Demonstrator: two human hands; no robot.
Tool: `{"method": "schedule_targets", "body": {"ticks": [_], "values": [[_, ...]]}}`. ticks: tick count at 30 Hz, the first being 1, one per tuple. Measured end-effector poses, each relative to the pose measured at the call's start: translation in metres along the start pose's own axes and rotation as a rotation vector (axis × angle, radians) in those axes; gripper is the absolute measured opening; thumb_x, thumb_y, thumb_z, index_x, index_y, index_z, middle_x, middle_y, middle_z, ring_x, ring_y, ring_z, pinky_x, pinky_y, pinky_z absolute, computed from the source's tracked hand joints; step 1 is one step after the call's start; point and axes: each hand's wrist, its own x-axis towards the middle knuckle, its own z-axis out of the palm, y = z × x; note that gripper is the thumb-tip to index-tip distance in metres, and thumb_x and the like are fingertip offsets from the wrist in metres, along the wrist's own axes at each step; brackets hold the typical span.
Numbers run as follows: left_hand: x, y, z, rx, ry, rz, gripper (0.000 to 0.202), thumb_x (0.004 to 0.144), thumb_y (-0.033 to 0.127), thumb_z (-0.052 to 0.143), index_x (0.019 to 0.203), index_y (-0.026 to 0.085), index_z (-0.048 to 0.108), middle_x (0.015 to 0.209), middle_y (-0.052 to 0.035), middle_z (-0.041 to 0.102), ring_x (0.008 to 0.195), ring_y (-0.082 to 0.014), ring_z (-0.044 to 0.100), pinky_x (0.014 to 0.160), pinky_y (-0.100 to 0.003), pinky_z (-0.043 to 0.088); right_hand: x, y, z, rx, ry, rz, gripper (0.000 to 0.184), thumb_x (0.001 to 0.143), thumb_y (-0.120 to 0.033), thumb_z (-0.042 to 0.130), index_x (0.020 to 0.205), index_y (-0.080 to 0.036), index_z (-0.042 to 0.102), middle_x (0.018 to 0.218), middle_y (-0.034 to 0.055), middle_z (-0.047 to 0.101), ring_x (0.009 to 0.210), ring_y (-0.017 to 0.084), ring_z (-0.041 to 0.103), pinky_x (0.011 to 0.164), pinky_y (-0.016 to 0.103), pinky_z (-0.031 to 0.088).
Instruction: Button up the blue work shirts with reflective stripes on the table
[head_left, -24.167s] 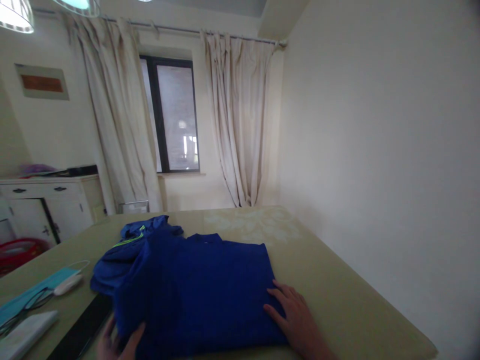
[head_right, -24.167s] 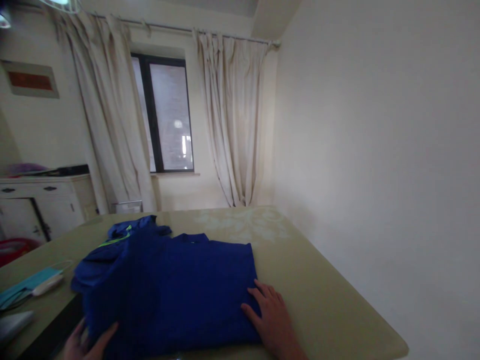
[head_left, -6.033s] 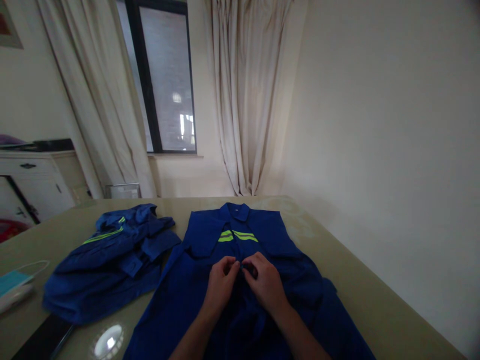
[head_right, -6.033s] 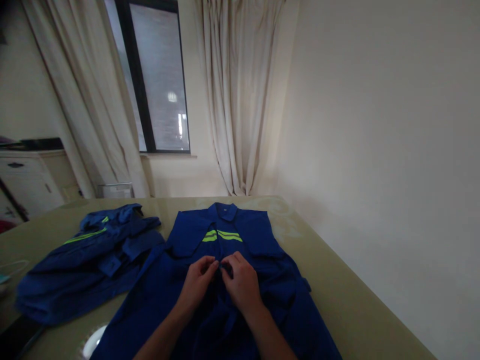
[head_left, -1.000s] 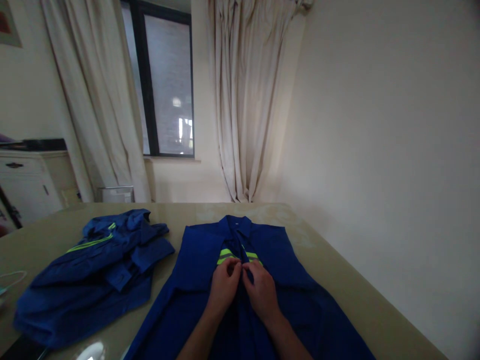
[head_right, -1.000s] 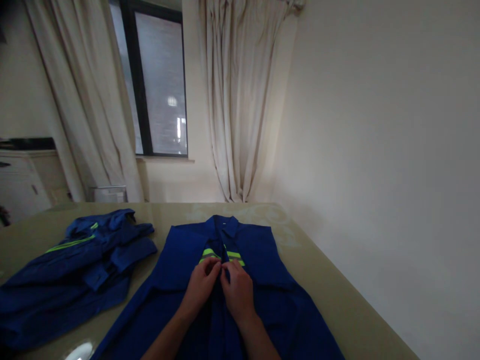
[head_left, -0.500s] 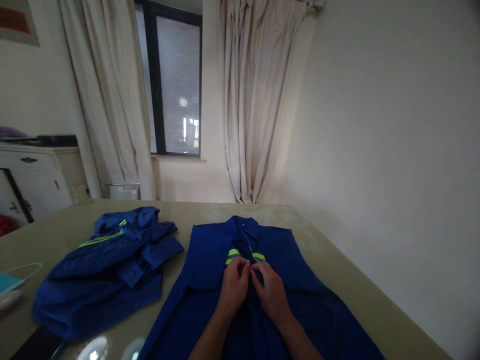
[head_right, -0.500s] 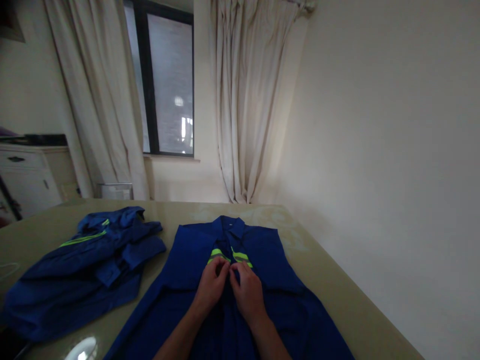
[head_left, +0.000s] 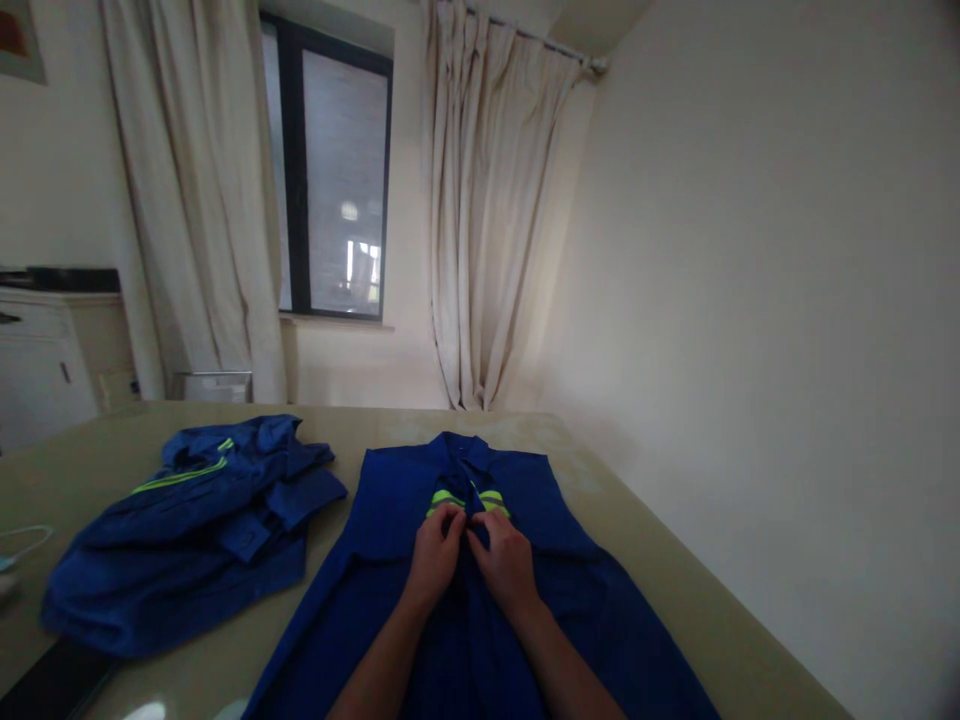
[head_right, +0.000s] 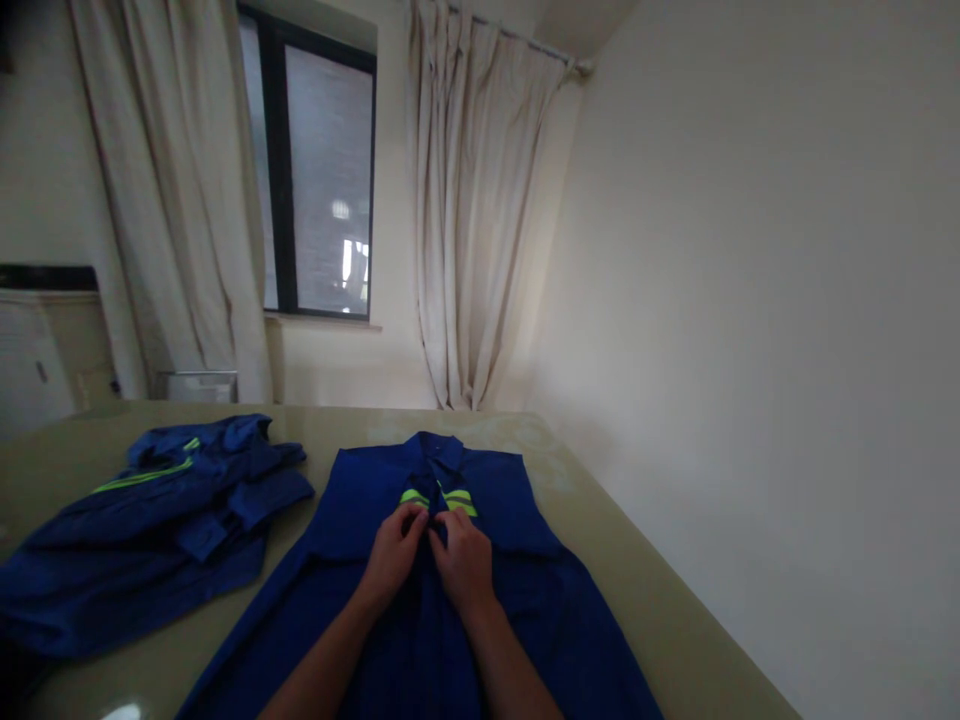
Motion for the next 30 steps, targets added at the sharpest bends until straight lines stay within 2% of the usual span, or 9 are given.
{"method": "schedule_targets", "body": {"ticks": [6, 14, 19, 25, 30], "values": [[-0.001, -0.002, 0.003, 0.095, 0.029, -0.020, 0.024, 0.090, 0.040, 0.046, 0.081, 0.023, 0.060, 0.079, -0.0047, 0.070, 0.076, -0.0229, 0.066, 0.072, -0.032, 0.047, 0.000, -0.004, 0.005, -0.202, -0.045, -0.044, 0.023, 0.103, -0.024, 0.046, 0.096, -0.024, 0.068, 0.095, 0.0020, 0.070, 0.076, 0.014, 0.068, 0.065, 0.021, 0.046], [-0.002, 0.000, 0.001, 0.225, 0.076, -0.051, 0.022, 0.092, 0.036, 0.042, 0.083, 0.023, 0.057, 0.086, -0.0063, 0.069, 0.084, -0.0230, 0.066, 0.080, -0.034, 0.049, 0.002, -0.008, 0.002, -0.191, -0.130, -0.151, 0.027, 0.105, -0.020, 0.042, 0.101, -0.025, 0.068, 0.098, 0.0025, 0.070, 0.084, 0.014, 0.067, 0.069, 0.019, 0.044], [-0.001, 0.006, 0.002, 0.285, 0.041, -0.064, 0.022, 0.095, 0.035, 0.043, 0.084, 0.023, 0.058, 0.086, -0.0058, 0.071, 0.086, -0.0226, 0.068, 0.081, -0.033, 0.049, 0.002, -0.010, -0.001, -0.191, -0.143, -0.096, 0.029, 0.106, -0.022, 0.040, 0.099, -0.024, 0.068, 0.100, 0.0026, 0.071, 0.083, 0.014, 0.068, 0.069, 0.020, 0.045], [0.001, 0.003, 0.005, 0.364, -0.003, -0.108, 0.019, 0.094, 0.025, 0.047, 0.102, 0.019, 0.064, 0.103, -0.0116, 0.075, 0.098, -0.0236, 0.071, 0.088, -0.033, 0.048, 0.005, -0.010, 0.001, -0.199, -0.148, 0.011, 0.027, 0.106, -0.028, 0.042, 0.097, -0.023, 0.067, 0.103, 0.0030, 0.070, 0.077, 0.013, 0.068, 0.064, 0.020, 0.045], [0.004, -0.001, 0.005, 0.391, -0.006, -0.129, 0.020, 0.095, 0.023, 0.045, 0.094, 0.020, 0.065, 0.096, -0.0103, 0.076, 0.093, -0.0232, 0.071, 0.083, -0.032, 0.047, 0.005, -0.011, 0.000, -0.184, -0.167, -0.011, 0.024, 0.105, -0.027, 0.044, 0.099, -0.024, 0.067, 0.102, 0.0019, 0.070, 0.080, 0.013, 0.069, 0.068, 0.020, 0.046]]}}
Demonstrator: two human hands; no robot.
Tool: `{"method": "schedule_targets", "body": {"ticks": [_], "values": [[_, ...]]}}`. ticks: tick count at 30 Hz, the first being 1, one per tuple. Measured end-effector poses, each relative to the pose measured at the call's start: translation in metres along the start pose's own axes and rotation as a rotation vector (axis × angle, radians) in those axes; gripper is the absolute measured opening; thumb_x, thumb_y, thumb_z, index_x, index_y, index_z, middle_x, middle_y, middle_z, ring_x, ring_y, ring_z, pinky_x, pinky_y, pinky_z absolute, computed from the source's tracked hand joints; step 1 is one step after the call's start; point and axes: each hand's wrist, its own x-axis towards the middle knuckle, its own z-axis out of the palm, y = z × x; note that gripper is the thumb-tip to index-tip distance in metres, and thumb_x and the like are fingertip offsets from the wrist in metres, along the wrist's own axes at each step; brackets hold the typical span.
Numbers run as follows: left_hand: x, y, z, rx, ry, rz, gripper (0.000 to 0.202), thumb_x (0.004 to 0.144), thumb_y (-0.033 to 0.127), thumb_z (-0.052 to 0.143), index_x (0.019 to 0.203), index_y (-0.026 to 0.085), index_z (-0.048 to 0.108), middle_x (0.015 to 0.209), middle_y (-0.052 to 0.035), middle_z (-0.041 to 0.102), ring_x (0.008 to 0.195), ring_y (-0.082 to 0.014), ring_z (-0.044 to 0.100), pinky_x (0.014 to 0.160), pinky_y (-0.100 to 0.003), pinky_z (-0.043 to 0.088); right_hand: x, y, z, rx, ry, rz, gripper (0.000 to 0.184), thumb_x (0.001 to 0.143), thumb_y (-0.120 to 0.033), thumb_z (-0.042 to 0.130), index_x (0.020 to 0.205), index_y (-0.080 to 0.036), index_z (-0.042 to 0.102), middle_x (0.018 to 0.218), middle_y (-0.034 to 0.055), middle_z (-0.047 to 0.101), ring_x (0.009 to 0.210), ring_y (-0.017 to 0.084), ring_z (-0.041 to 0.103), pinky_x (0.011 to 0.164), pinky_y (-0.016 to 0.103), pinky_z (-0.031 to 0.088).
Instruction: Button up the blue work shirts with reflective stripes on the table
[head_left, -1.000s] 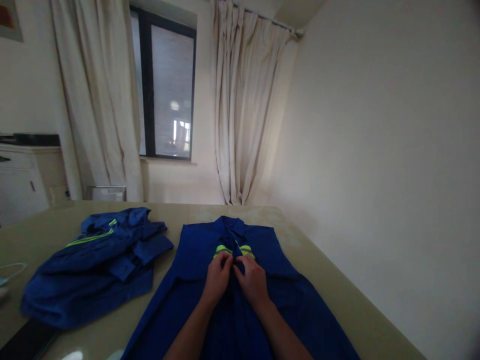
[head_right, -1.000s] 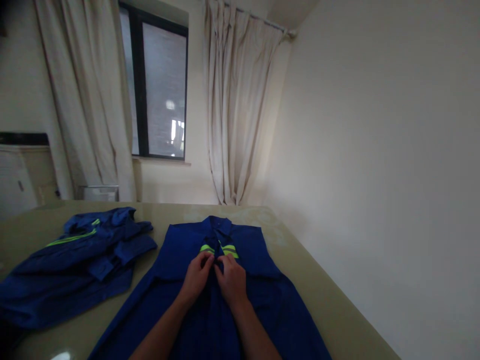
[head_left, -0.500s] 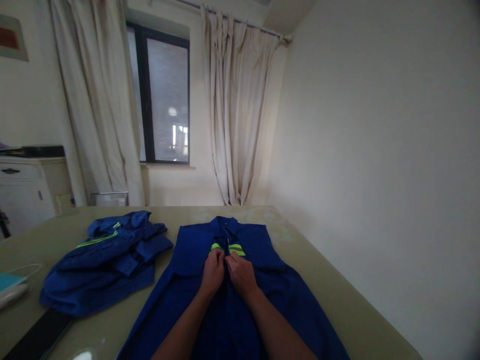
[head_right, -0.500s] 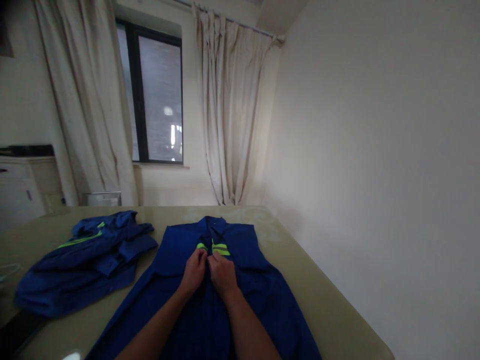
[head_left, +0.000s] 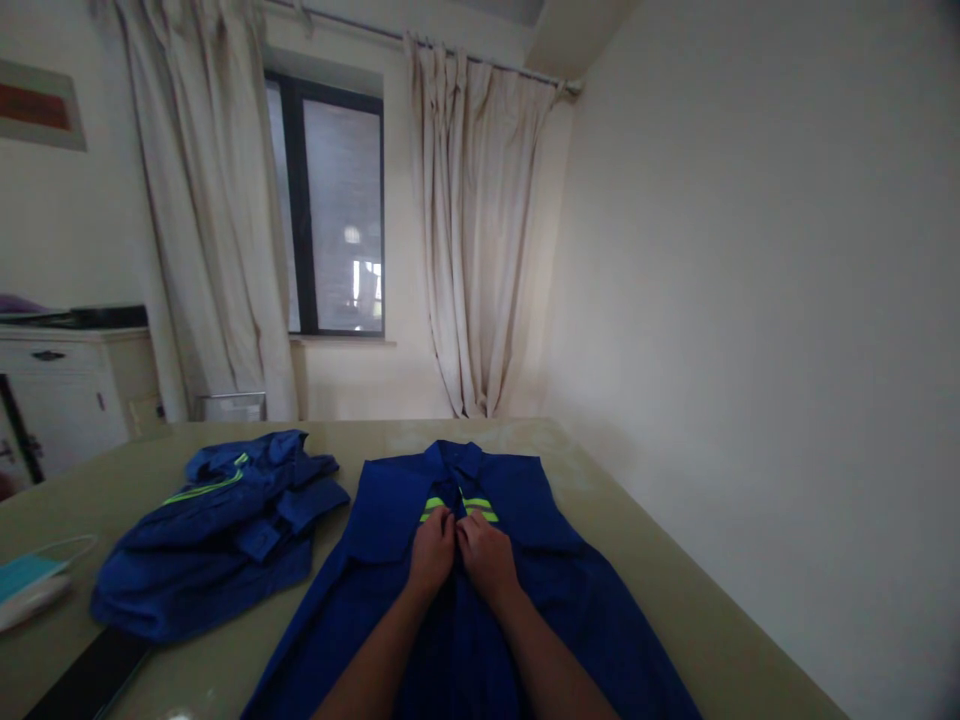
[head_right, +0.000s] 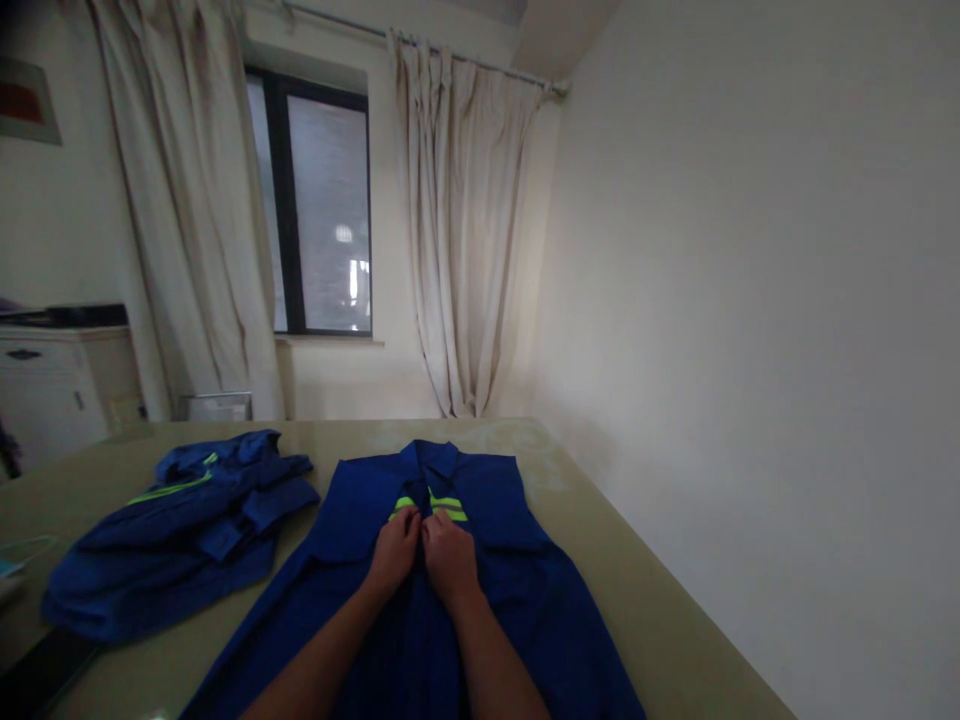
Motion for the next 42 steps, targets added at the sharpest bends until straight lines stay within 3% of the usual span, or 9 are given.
{"method": "schedule_targets", "body": {"ticks": [5, 15, 21, 26, 31, 35, 39, 42], "values": [[0.001, -0.002, -0.001, -0.014, 0.023, 0.002, 0.022, 0.097, 0.025, 0.041, 0.097, 0.019, 0.063, 0.099, -0.0107, 0.075, 0.095, -0.0231, 0.070, 0.084, -0.032, 0.048, -0.001, 0.000, -0.003, 0.059, 0.010, -0.033, 0.022, 0.104, -0.026, 0.045, 0.110, -0.027, 0.066, 0.109, 0.0019, 0.069, 0.087, 0.014, 0.069, 0.072, 0.021, 0.048], [-0.003, -0.004, 0.001, -0.015, 0.030, 0.040, 0.021, 0.096, 0.024, 0.041, 0.092, 0.022, 0.062, 0.093, -0.0083, 0.074, 0.090, -0.0232, 0.070, 0.079, -0.031, 0.047, 0.000, 0.001, -0.003, 0.074, 0.006, -0.061, 0.029, 0.106, -0.028, 0.041, 0.107, -0.029, 0.069, 0.107, 0.0015, 0.068, 0.086, 0.013, 0.069, 0.074, 0.020, 0.048], [-0.006, 0.001, -0.004, 0.014, -0.009, 0.072, 0.020, 0.096, 0.020, 0.043, 0.085, 0.022, 0.059, 0.083, -0.0046, 0.072, 0.080, -0.0200, 0.069, 0.073, -0.028, 0.044, 0.000, 0.002, -0.005, 0.107, -0.030, 0.018, 0.025, 0.102, -0.026, 0.047, 0.099, -0.028, 0.072, 0.102, 0.0009, 0.068, 0.082, 0.014, 0.069, 0.070, 0.020, 0.046], [-0.008, 0.004, -0.003, 0.073, -0.050, 0.105, 0.020, 0.096, 0.020, 0.045, 0.088, 0.021, 0.062, 0.085, -0.0054, 0.073, 0.082, -0.0199, 0.070, 0.073, -0.027, 0.044, 0.003, 0.008, 0.004, 0.194, 0.022, 0.112, 0.019, 0.096, -0.024, 0.056, 0.086, -0.025, 0.071, 0.096, 0.0011, 0.071, 0.084, 0.016, 0.070, 0.070, 0.022, 0.045], [-0.004, 0.002, -0.003, 0.135, -0.117, 0.143, 0.030, 0.099, 0.017, 0.037, 0.101, 0.021, 0.067, 0.095, -0.0086, 0.075, 0.091, -0.0209, 0.071, 0.079, -0.029, 0.047, 0.009, 0.020, 0.011, 0.249, 0.105, 0.236, 0.006, 0.088, -0.023, 0.063, 0.083, -0.025, 0.068, 0.090, 0.0017, 0.074, 0.086, 0.021, 0.072, 0.068, 0.025, 0.045], [0.004, 0.002, -0.013, 0.200, -0.197, 0.213, 0.040, 0.095, 0.011, 0.038, 0.116, 0.023, 0.070, 0.115, -0.0095, 0.075, 0.111, -0.0215, 0.067, 0.098, -0.034, 0.045, 0.017, 0.029, 0.015, 0.318, 0.185, 0.299, 0.010, 0.087, -0.023, 0.059, 0.078, -0.025, 0.065, 0.081, 0.0008, 0.074, 0.079, 0.020, 0.071, 0.066, 0.025, 0.045], [0.011, 0.000, -0.014, 0.304, -0.239, 0.246, 0.038, 0.094, 0.025, 0.049, 0.126, 0.025, 0.070, 0.144, -0.0088, 0.061, 0.139, -0.0304, 0.047, 0.117, -0.047, 0.031, 0.028, 0.038, 0.023, 0.392, 0.300, 0.333, 0.012, 0.088, -0.023, 0.051, 0.086, -0.024, 0.063, 0.082, 0.0020, 0.073, 0.076, 0.020, 0.071, 0.070, 0.027, 0.048], [0.020, -0.003, -0.006, 0.467, -0.290, 0.246, 0.056, 0.089, 0.024, 0.054, 0.144, 0.027, 0.056, 0.158, -0.0064, 0.047, 0.147, -0.0341, 0.037, 0.121, -0.052, 0.025, 0.040, 0.044, 0.031, 0.437, 0.380, 0.380, 0.019, 0.091, -0.025, 0.044, 0.095, -0.023, 0.063, 0.082, 0.0044, 0.074, 0.074, 0.022, 0.071, 0.067, 0.028, 0.049]]}}
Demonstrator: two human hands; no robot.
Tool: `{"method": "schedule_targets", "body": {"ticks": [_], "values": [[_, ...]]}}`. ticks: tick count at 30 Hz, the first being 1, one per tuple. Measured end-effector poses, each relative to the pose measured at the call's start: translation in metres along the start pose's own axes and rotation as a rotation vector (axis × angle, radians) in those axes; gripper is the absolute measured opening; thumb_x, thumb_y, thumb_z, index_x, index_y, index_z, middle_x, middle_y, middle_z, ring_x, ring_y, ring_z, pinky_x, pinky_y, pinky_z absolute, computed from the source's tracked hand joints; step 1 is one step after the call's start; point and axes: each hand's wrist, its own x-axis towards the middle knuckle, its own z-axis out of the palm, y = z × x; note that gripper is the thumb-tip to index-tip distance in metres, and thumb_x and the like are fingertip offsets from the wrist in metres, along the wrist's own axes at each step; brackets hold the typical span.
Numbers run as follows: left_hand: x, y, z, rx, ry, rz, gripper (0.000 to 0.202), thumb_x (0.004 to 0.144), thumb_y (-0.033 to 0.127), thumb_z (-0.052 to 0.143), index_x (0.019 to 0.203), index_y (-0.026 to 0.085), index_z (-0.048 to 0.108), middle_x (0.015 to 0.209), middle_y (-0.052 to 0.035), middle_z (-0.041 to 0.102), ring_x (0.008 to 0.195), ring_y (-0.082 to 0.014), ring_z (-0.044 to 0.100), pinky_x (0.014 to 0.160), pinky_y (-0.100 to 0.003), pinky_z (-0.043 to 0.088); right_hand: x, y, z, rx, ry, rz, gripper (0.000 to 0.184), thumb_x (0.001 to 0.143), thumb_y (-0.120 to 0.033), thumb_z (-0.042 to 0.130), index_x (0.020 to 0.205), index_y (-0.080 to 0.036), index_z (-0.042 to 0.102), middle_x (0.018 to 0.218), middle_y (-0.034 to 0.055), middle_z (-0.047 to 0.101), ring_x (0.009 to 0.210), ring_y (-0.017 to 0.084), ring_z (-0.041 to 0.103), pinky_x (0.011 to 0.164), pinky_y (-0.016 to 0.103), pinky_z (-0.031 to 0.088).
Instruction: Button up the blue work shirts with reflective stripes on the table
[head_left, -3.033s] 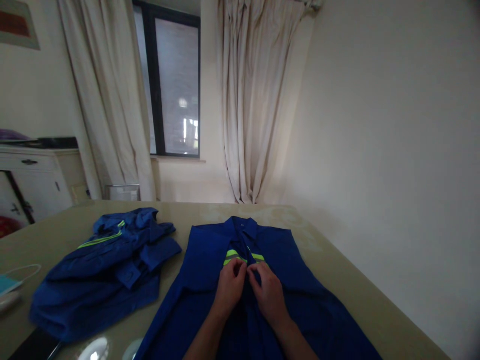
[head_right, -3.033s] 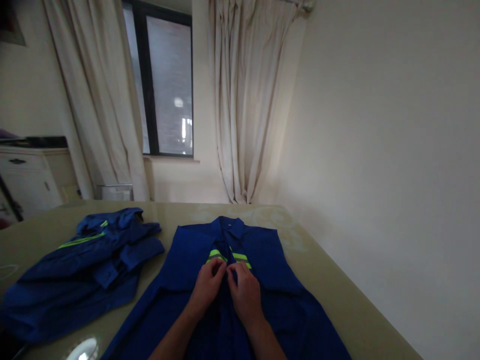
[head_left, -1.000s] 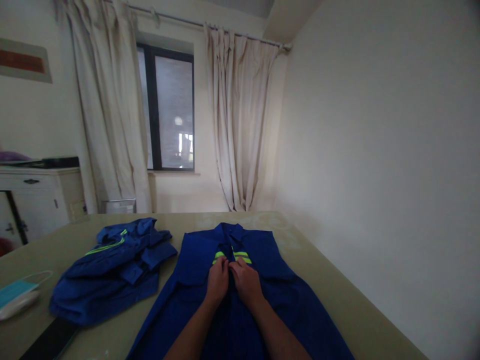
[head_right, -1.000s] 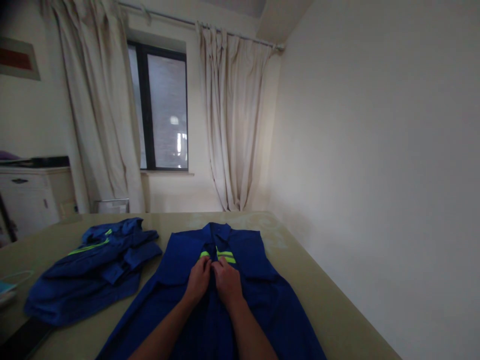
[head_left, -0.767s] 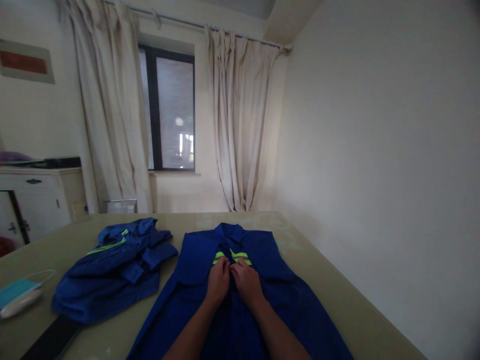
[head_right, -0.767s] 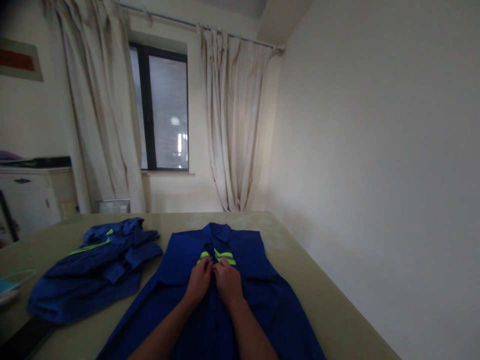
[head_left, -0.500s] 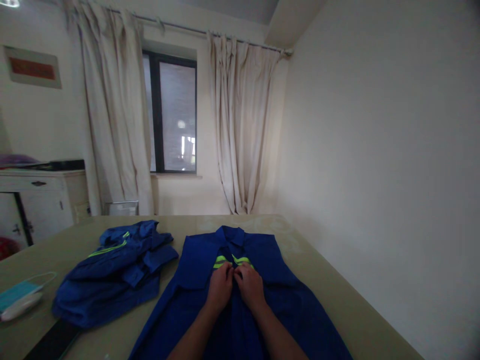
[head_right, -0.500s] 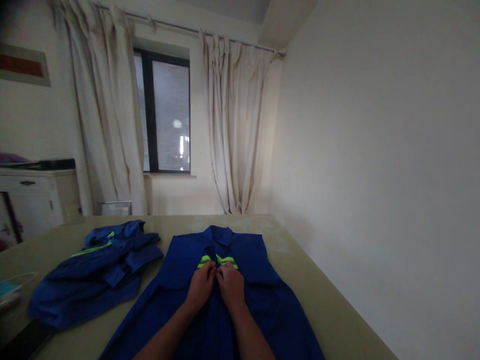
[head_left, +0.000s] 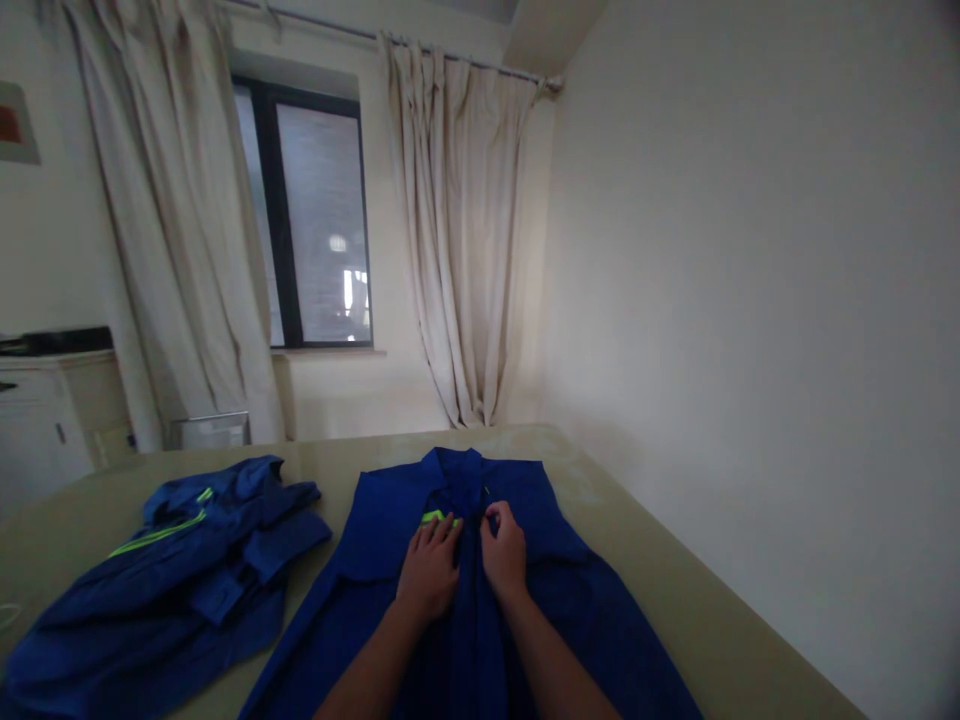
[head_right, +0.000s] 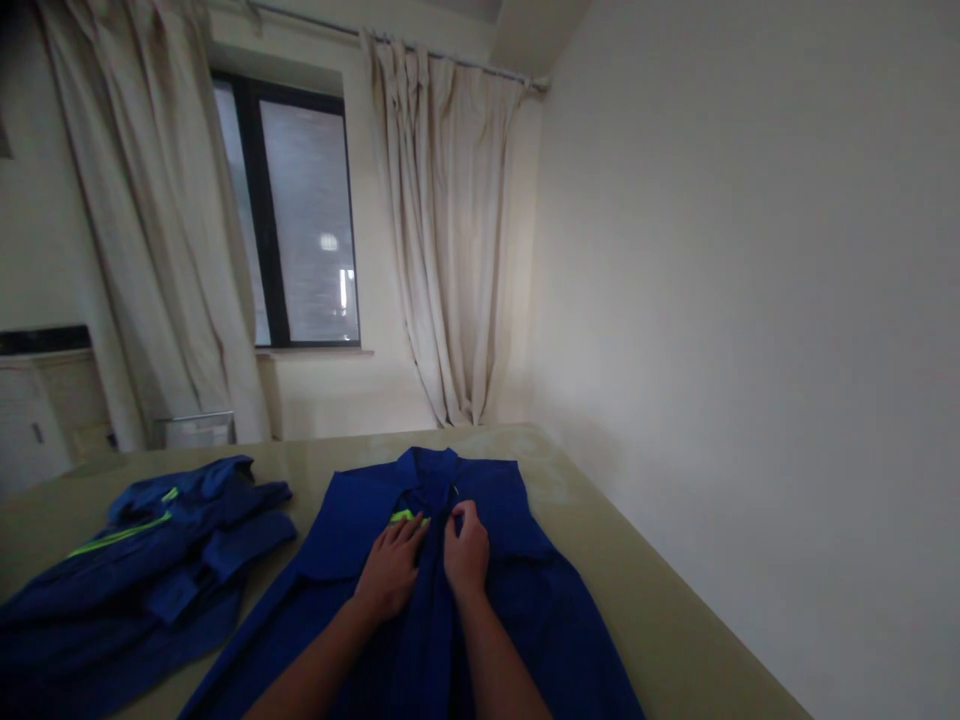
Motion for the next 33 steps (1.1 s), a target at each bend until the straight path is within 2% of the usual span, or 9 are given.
{"method": "schedule_targets", "body": {"ticks": [3, 6, 12, 17, 19, 23, 26, 29, 33], "values": [[0.016, 0.000, 0.006, 0.143, -0.004, -0.005, 0.064, 0.087, 0.013, 0.050, 0.149, 0.027, 0.050, 0.159, -0.0067, 0.045, 0.148, -0.0336, 0.036, 0.119, -0.052, 0.029, 0.012, 0.006, 0.011, 0.032, 0.038, 0.031, 0.024, 0.092, -0.026, 0.040, 0.102, -0.023, 0.062, 0.083, 0.0056, 0.075, 0.072, 0.023, 0.072, 0.065, 0.030, 0.049], [0.030, 0.005, 0.009, 0.196, 0.039, -0.005, 0.051, 0.091, 0.007, 0.041, 0.134, 0.022, 0.063, 0.145, -0.0124, 0.059, 0.139, -0.0326, 0.047, 0.113, -0.048, 0.037, 0.025, 0.010, 0.020, 0.028, 0.023, 0.068, 0.028, 0.090, -0.024, 0.041, 0.111, -0.023, 0.060, 0.081, 0.0041, 0.075, 0.071, 0.023, 0.073, 0.064, 0.029, 0.049], [0.038, 0.002, 0.005, 0.197, 0.040, -0.008, 0.030, 0.099, 0.014, 0.041, 0.109, 0.025, 0.067, 0.118, -0.0070, 0.069, 0.110, -0.0212, 0.064, 0.088, -0.029, 0.049, 0.048, 0.007, 0.033, -0.026, -0.062, 0.166, 0.035, 0.092, -0.023, 0.045, 0.123, -0.018, 0.059, 0.087, 0.0061, 0.077, 0.082, 0.024, 0.074, 0.068, 0.028, 0.047], [0.036, -0.042, -0.021, 0.223, 0.054, -0.047, 0.032, 0.100, 0.013, 0.037, 0.105, 0.022, 0.067, 0.113, -0.0068, 0.068, 0.106, -0.0184, 0.063, 0.093, -0.028, 0.046, 0.051, 0.002, 0.034, -0.032, -0.158, 0.135, 0.023, 0.096, -0.025, 0.047, 0.095, -0.021, 0.070, 0.086, 0.0048, 0.078, 0.083, 0.020, 0.074, 0.069, 0.024, 0.046], [0.032, -0.064, -0.032, 0.269, 0.068, -0.089, 0.034, 0.096, 0.008, 0.038, 0.106, 0.017, 0.069, 0.114, -0.0114, 0.068, 0.107, -0.0237, 0.062, 0.096, -0.036, 0.045, 0.050, -0.001, 0.032, -0.042, -0.188, 0.118, 0.026, 0.099, -0.026, 0.046, 0.090, -0.022, 0.071, 0.085, 0.0032, 0.078, 0.082, 0.018, 0.074, 0.069, 0.023, 0.045], [0.022, -0.103, -0.057, 0.551, 0.158, -0.102, 0.036, 0.097, 0.023, 0.047, 0.127, 0.023, 0.067, 0.130, -0.0111, 0.065, 0.122, -0.0344, 0.057, 0.110, -0.055, 0.035, 0.049, -0.007, 0.030, -0.075, -0.224, 0.118, 0.029, 0.102, -0.027, 0.045, 0.088, -0.024, 0.070, 0.086, 0.0024, 0.078, 0.083, 0.019, 0.074, 0.066, 0.023, 0.042], [0.011, -0.130, -0.085, 0.790, 0.285, -0.304, 0.044, 0.095, 0.025, 0.051, 0.136, 0.016, 0.062, 0.140, -0.0180, 0.060, 0.132, -0.0436, 0.049, 0.115, -0.067, 0.022, 0.048, -0.008, 0.030, -0.122, -0.232, 0.151, 0.029, 0.104, -0.029, 0.042, 0.093, -0.024, 0.068, 0.087, 0.0035, 0.078, 0.083, 0.020, 0.074, 0.065, 0.024, 0.041], [-0.002, -0.148, -0.104, 0.885, 0.401, -0.408, 0.049, 0.092, 0.011, 0.048, 0.139, 0.012, 0.059, 0.149, -0.0199, 0.052, 0.137, -0.0391, 0.046, 0.119, -0.058, 0.024, 0.049, -0.006, 0.031, -0.180, -0.249, 0.186, 0.030, 0.106, -0.028, 0.036, 0.103, -0.024, 0.065, 0.090, 0.0033, 0.077, 0.086, 0.020, 0.074, 0.066, 0.024, 0.041], [-0.016, -0.152, -0.097, 0.716, 0.314, -0.149, 0.056, 0.089, 0.011, 0.049, 0.142, 0.026, 0.057, 0.159, -0.0088, 0.044, 0.143, -0.0305, 0.043, 0.120, -0.049, 0.030, 0.050, -0.002, 0.033, -0.183, -0.263, 0.193, 0.032, 0.107, -0.024, 0.031, 0.108, -0.023, 0.063, 0.096, 0.0046, 0.077, 0.091, 0.022, 0.074, 0.068, 0.026, 0.042]]}}
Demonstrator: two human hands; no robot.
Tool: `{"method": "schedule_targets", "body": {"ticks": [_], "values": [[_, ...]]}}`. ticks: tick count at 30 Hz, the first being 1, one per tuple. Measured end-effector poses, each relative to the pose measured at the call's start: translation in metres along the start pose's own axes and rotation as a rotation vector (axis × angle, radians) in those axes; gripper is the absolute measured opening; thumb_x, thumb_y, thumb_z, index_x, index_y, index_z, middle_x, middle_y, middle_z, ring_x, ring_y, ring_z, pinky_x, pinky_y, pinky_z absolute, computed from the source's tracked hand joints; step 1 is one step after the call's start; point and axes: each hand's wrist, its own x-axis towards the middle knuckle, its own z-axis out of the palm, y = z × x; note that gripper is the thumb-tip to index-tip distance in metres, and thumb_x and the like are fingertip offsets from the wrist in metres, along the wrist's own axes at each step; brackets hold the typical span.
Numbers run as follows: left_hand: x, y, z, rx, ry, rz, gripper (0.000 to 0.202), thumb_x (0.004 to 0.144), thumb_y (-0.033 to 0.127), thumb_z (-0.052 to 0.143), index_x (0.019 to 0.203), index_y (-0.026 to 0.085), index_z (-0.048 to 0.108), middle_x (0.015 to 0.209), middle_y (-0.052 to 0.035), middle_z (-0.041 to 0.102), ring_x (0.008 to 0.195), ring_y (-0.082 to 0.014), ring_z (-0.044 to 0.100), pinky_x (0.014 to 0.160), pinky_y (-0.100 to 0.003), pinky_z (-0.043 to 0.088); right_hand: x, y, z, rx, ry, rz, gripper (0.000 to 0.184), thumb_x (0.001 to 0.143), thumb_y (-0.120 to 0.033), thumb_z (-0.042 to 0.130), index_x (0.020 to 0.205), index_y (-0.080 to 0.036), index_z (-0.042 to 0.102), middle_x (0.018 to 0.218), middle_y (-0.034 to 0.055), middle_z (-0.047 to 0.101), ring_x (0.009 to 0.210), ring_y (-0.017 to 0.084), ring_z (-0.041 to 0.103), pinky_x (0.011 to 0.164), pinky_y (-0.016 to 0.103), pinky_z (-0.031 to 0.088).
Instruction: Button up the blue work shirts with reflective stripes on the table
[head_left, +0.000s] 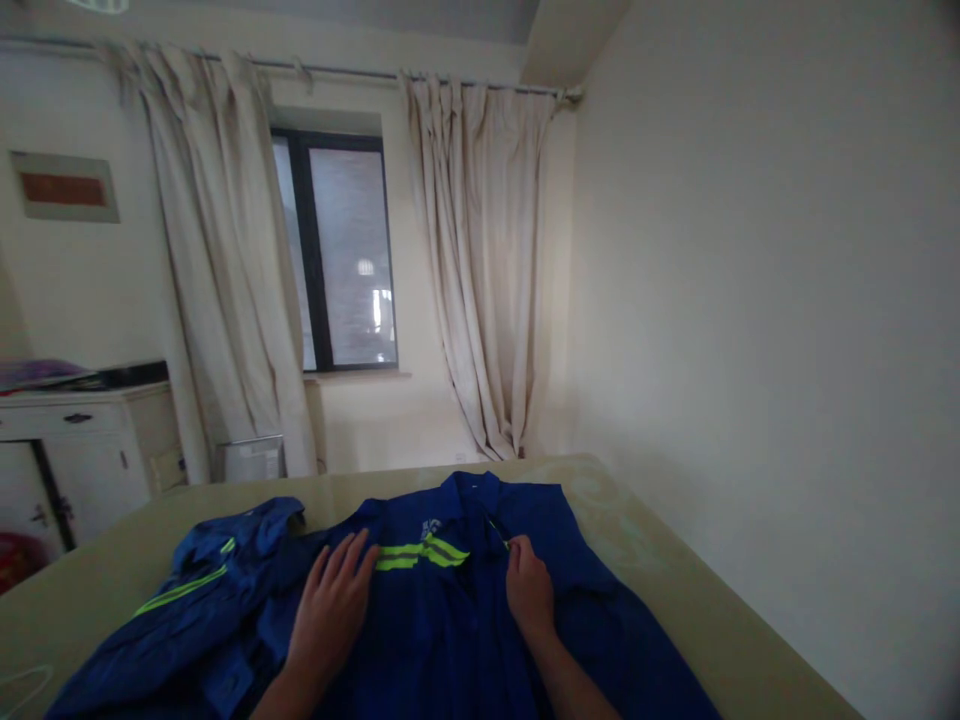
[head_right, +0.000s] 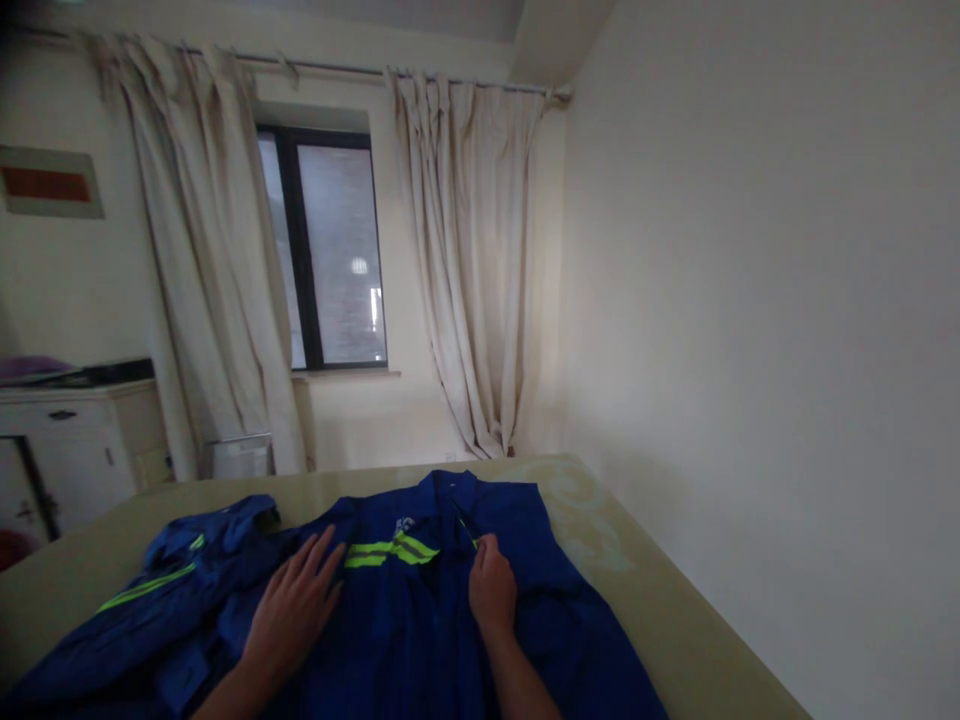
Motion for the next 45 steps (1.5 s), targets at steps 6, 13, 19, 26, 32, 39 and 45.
{"method": "schedule_targets", "body": {"ticks": [6, 13, 19, 26, 32, 39, 45], "values": [[0.017, -0.030, 0.011, -0.415, -0.248, -0.322, 0.038, 0.087, 0.022, 0.055, 0.123, 0.020, 0.069, 0.115, -0.0101, 0.072, 0.104, -0.0262, 0.070, 0.096, -0.038, 0.054, -0.001, 0.001, 0.000, -0.033, -0.018, -0.014, 0.029, 0.106, -0.022, 0.034, 0.107, -0.024, 0.063, 0.097, 0.0029, 0.077, 0.092, 0.019, 0.073, 0.069, 0.024, 0.042], [0.024, -0.039, -0.013, -0.381, 0.306, -0.570, 0.051, 0.095, 0.026, 0.038, 0.137, 0.006, 0.058, 0.143, -0.0228, 0.052, 0.144, -0.0372, 0.037, 0.114, -0.057, 0.038, -0.001, 0.001, 0.002, -0.117, -0.010, -0.010, 0.031, 0.106, -0.021, 0.033, 0.108, -0.023, 0.064, 0.096, 0.0034, 0.076, 0.091, 0.018, 0.073, 0.068, 0.024, 0.042], [-0.070, 0.066, -0.006, -0.517, -0.250, -0.008, 0.055, 0.096, 0.051, 0.045, 0.149, 0.035, 0.049, 0.159, -0.0017, 0.044, 0.146, -0.0289, 0.042, 0.120, -0.052, 0.034, -0.003, -0.006, -0.002, -0.251, 0.031, -0.050, 0.033, 0.097, -0.010, 0.040, 0.106, -0.019, 0.069, 0.114, 0.0103, 0.070, 0.106, 0.022, 0.065, 0.085, 0.028, 0.043], [-0.092, 0.096, -0.033, -0.427, -0.428, -0.002, 0.061, 0.100, 0.061, 0.031, 0.156, 0.039, 0.032, 0.167, 0.0005, 0.025, 0.155, -0.0279, 0.022, 0.125, -0.055, 0.019, -0.015, -0.015, -0.010, -0.448, 0.101, 0.015, 0.036, 0.093, -0.024, 0.051, 0.124, -0.018, 0.069, 0.148, 0.0216, 0.050, 0.133, 0.037, 0.047, 0.102, 0.049, 0.036], [-0.084, 0.094, -0.048, -0.451, -0.434, -0.016, 0.061, 0.100, 0.058, 0.032, 0.156, 0.035, 0.034, 0.167, -0.0029, 0.026, 0.154, -0.0285, 0.022, 0.125, -0.056, 0.022, 0.022, 0.001, -0.080, -0.452, 0.101, -0.021, 0.047, 0.094, -0.026, 0.052, 0.139, -0.017, 0.059, 0.140, 0.0166, 0.059, 0.127, 0.028, 0.055, 0.103, 0.039, 0.039], [-0.074, 0.099, -0.033, -0.397, -0.413, -0.029, 0.062, 0.100, 0.059, 0.030, 0.156, 0.032, 0.037, 0.166, -0.0059, 0.029, 0.154, -0.0299, 0.023, 0.123, -0.057, 0.022, 0.041, 0.053, -0.223, -0.364, 0.319, 0.255, 0.057, 0.099, -0.024, 0.025, 0.151, -0.011, 0.045, 0.142, 0.0247, 0.055, 0.126, 0.034, 0.057, 0.101, 0.055, 0.045], [-0.042, 0.102, -0.024, -0.415, -0.396, -0.036, 0.061, 0.099, 0.056, 0.033, 0.153, 0.028, 0.043, 0.164, -0.0094, 0.036, 0.153, -0.0315, 0.028, 0.122, -0.057, 0.022, -0.133, 0.101, -0.177, -0.218, -0.038, -0.530, 0.046, 0.100, -0.047, 0.050, 0.145, -0.037, 0.054, 0.153, 0.0032, 0.051, 0.136, 0.025, 0.054, 0.112, 0.042, 0.045]]}}
